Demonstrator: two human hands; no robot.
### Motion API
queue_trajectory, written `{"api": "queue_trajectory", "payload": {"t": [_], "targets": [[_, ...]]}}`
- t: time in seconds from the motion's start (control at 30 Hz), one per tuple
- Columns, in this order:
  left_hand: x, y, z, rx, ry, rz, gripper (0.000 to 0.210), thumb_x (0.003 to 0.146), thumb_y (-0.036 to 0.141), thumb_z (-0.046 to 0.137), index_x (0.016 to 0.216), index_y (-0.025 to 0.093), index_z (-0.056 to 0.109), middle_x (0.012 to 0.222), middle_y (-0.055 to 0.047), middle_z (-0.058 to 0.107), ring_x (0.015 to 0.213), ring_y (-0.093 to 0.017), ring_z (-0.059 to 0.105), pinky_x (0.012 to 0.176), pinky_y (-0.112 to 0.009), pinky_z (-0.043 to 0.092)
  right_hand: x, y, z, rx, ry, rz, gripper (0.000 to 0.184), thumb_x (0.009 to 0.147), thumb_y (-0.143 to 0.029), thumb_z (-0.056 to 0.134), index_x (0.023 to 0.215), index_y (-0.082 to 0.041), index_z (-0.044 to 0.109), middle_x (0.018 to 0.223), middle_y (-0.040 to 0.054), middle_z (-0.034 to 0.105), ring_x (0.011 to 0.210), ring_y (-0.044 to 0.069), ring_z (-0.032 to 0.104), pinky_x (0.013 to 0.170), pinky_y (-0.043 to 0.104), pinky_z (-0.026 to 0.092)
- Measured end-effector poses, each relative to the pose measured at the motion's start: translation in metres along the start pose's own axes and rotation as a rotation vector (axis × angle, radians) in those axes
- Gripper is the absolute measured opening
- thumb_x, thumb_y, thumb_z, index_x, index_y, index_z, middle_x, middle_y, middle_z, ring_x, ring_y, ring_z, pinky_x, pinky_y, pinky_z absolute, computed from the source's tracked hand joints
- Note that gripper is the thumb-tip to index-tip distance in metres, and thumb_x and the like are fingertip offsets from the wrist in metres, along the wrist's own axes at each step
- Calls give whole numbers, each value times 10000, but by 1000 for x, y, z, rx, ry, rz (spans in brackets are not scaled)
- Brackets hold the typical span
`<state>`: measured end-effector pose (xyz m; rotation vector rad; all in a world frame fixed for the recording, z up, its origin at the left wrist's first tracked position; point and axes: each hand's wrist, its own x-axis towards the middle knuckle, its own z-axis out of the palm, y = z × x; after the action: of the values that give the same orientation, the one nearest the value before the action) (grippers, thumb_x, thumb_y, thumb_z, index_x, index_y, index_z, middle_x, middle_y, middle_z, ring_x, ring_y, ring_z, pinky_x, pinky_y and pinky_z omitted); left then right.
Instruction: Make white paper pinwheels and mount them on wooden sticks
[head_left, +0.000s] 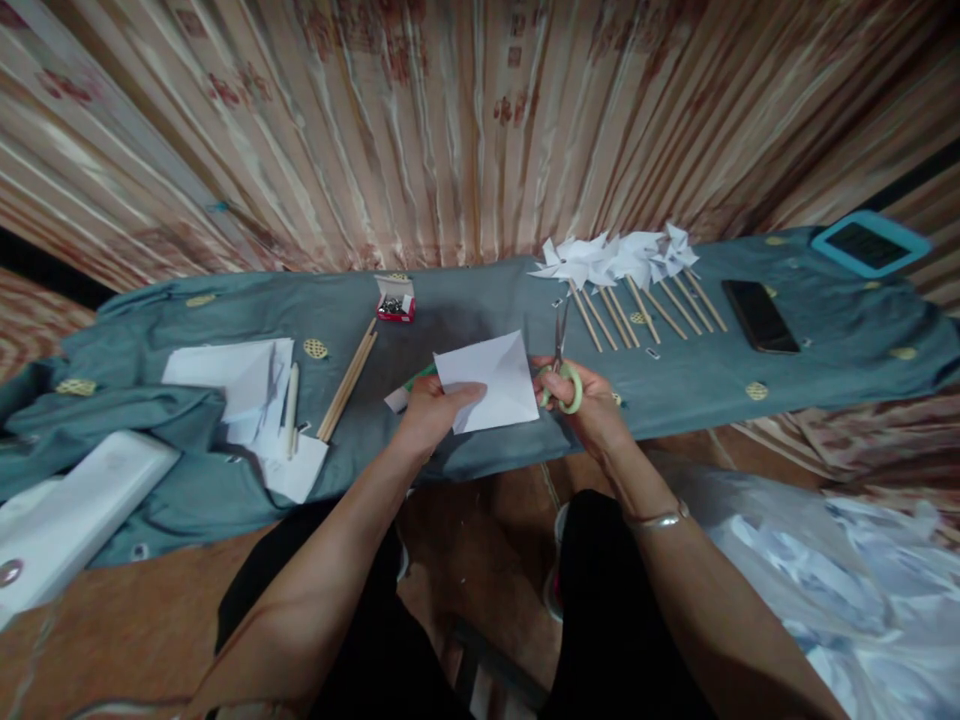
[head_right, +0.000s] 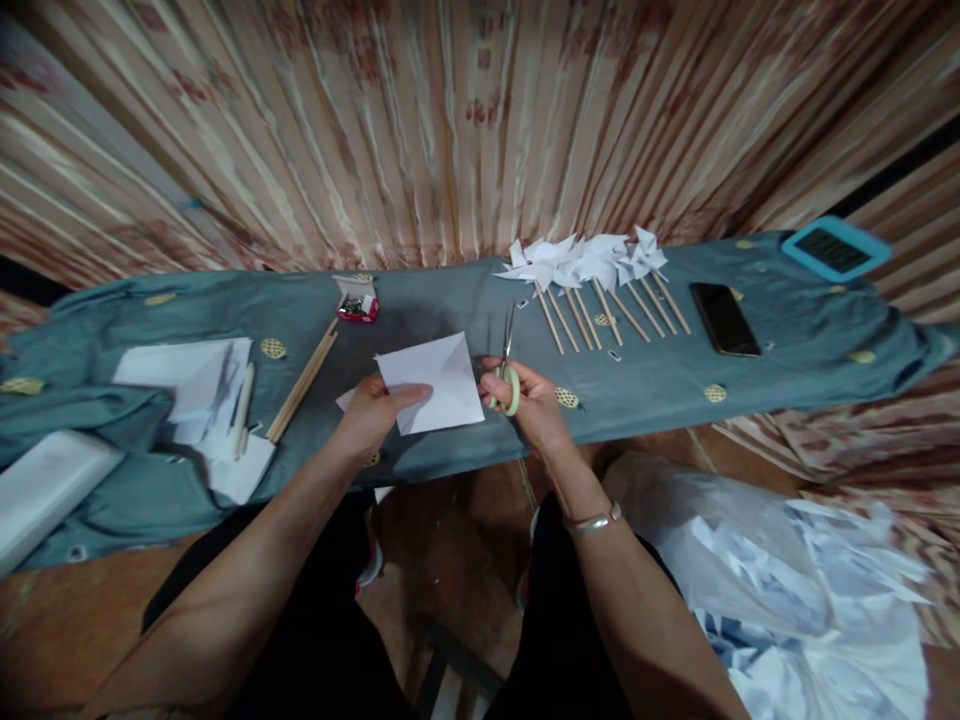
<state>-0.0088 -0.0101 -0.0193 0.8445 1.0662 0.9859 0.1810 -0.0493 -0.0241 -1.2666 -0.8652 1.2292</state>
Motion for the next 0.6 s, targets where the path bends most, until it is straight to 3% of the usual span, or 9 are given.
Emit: {"api": "queue_trajectory", "payload": {"t": [0.17,0.4,0.6], "targets": [[-1,-5,0,94,-83,-16,226,487,224,816,689,148,751,709,-52,733,621,-176,620,602,-273,486,2,1,6,-37,9,0,385,500,-388,857,802,-220,689,597,-73,586,511,80,464,506,221,391],[-1,-6,-1,184,-89,-21,195,510,228,805,674,138,750,660,-49,715,559,-157,589,558,-255,446,1,-2,11,-9,-43,38,367,466,-369,858,722,-203,654,600,-59,636,528,97,514,565,250,443],[-1,-5,1,101,-89,-46,223,507,293,824,640,139,735,619,-45,688,537,-146,562,534,-253,414,4,2,11,38,69,27,387,447,-351,858,754,-203,675,604,-59,651,551,109,546,577,251,445]]}}
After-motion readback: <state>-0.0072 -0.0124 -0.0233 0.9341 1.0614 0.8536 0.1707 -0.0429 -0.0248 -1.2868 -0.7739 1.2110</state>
